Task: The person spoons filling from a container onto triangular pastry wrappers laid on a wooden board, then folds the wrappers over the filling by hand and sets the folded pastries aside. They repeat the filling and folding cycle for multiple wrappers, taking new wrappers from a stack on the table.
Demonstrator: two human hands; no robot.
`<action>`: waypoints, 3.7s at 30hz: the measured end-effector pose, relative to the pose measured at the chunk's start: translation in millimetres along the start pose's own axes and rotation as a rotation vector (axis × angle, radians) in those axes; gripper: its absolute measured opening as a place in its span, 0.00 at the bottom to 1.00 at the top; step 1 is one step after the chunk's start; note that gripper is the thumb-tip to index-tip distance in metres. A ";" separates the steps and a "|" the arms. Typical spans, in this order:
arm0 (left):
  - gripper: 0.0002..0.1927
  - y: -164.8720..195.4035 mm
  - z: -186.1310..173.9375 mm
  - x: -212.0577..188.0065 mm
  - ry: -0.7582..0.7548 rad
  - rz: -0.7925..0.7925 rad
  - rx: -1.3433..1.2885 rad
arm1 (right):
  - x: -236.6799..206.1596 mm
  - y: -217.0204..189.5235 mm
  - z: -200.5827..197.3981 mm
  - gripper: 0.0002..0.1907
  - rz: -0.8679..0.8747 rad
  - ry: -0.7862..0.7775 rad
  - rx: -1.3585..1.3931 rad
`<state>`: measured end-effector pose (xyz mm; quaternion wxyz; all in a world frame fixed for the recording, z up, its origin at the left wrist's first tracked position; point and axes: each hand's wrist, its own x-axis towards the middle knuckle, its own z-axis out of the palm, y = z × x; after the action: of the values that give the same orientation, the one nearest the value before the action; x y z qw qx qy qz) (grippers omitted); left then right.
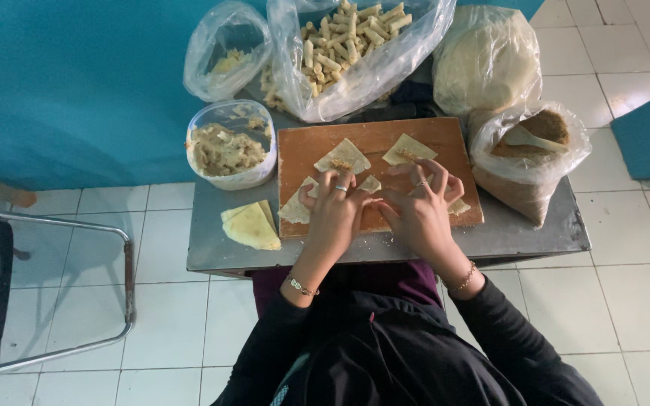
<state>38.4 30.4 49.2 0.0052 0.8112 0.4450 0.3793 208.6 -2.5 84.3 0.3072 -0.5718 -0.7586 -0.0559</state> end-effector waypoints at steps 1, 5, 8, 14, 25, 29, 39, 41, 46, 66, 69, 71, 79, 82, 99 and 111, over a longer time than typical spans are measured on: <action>0.09 0.5 0.1 -0.4 -0.020 -0.005 0.018 | -1.1 0.1 0.6 0.09 0.006 -0.005 -0.006; 0.05 -1.8 1.4 0.7 -0.035 -0.026 0.062 | 1.4 4.9 8.8 0.08 -0.022 -0.004 0.006; 0.05 -2.5 4.6 -0.2 -0.018 -0.050 0.062 | 3.0 7.3 14.7 0.08 -0.017 -0.005 -0.066; 0.10 -5.6 14.1 -1.9 -0.012 -0.012 0.195 | 1.5 3.3 12.4 0.07 -0.017 0.054 -0.089; 0.12 -2.2 12.0 -6.2 0.009 0.014 0.273 | 2.2 0.6 14.5 0.07 0.043 0.041 -0.102; 0.11 -1.7 13.5 -1.0 -0.012 0.018 0.302 | 0.0 1.9 13.8 0.09 0.040 0.071 -0.046; 0.18 1.9 11.8 -3.6 -0.013 -0.016 0.389 | 9.4 4.6 20.0 0.10 0.048 0.033 -0.152; 0.21 1.0 13.8 -3.1 -0.034 -0.011 0.414 | 8.2 4.6 20.4 0.10 0.042 0.022 -0.206; 0.23 -6.8 21.3 0.2 -0.099 -0.016 0.385 | 2.0 1.9 21.6 0.15 0.004 0.050 -0.190; 0.25 -25.6 -37.9 -33.2 0.066 -0.242 0.198 | 30.0 10.3 2.4 0.13 -0.110 -0.126 0.105; 0.14 -51.4 -67.0 -44.4 0.092 -0.275 0.267 | 46.5 8.4 -15.7 0.13 -0.325 -0.385 0.211; 0.09 -60.4 -77.9 -48.3 0.076 -0.338 0.259 | 70.7 8.0 -21.2 0.13 -0.242 -0.332 0.091; 0.09 -54.1 -74.7 -53.9 0.036 -0.397 0.335 | 114.0 16.5 -22.9 0.32 -0.176 0.122 -0.097; 0.10 -51.4 -72.2 -52.5 0.036 -0.424 0.335 | 78.9 6.2 -10.6 0.30 -0.106 -0.017 -0.018; 0.04 -37.1 -59.4 -42.9 0.113 -0.447 0.278 | 9.0 -49.9 40.3 0.08 0.087 -0.004 0.012; 0.14 -27.0 -33.9 -31.6 0.240 -0.301 -0.152 | 11.1 -51.5 49.4 0.12 0.083 0.021 0.063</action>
<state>-12.0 12.6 44.7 0.0700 0.6818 0.5288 0.5006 140.6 10.8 64.1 0.3350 -0.5921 -0.7325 -0.0254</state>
